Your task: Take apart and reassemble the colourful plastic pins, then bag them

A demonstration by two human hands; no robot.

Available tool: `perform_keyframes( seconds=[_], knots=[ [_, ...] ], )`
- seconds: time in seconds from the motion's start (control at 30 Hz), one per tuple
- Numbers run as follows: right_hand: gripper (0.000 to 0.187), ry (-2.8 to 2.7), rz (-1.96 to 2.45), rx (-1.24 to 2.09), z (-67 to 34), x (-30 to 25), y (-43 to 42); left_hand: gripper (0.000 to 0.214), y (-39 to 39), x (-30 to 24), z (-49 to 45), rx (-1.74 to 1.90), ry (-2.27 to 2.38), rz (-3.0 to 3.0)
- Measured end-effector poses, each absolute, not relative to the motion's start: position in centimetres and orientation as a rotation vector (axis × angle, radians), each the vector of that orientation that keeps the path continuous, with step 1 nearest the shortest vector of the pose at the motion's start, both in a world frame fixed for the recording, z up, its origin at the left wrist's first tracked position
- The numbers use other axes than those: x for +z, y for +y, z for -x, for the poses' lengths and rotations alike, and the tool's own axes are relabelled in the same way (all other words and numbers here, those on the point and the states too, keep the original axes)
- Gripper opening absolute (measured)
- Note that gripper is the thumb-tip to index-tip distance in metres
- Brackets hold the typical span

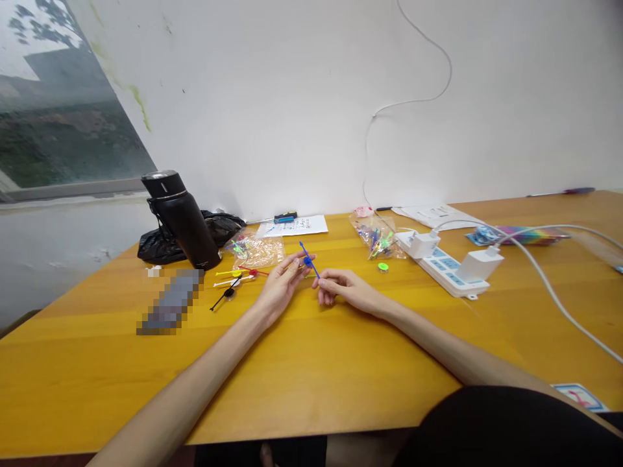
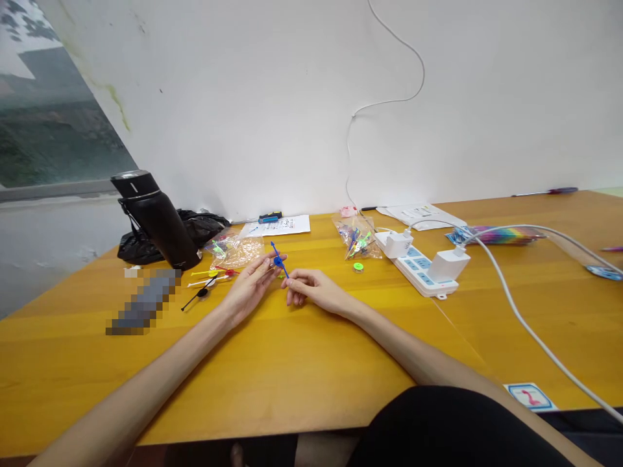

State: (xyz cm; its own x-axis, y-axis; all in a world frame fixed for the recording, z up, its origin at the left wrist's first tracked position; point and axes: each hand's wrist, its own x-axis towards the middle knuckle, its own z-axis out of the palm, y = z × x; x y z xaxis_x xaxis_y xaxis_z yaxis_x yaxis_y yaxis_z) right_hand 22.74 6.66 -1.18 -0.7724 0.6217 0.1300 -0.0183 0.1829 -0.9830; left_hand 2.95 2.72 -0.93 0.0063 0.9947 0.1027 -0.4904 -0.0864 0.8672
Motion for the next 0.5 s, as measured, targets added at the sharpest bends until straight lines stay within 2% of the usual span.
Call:
perform_keyframes(
  seconds=[0.2,0.5],
  knots=[
    [0.044,-2.063,0.583,1.562,-22.69,-0.83,6.35,0.032,2.56,-1.22,-3.25,1.365,0.786,-0.95],
    [0.039,-2.215,0.698,1.055,-23.39,-0.33,6.33,0.034,2.27,-1.48,-3.54,1.257,0.928,-1.191]
  ],
)
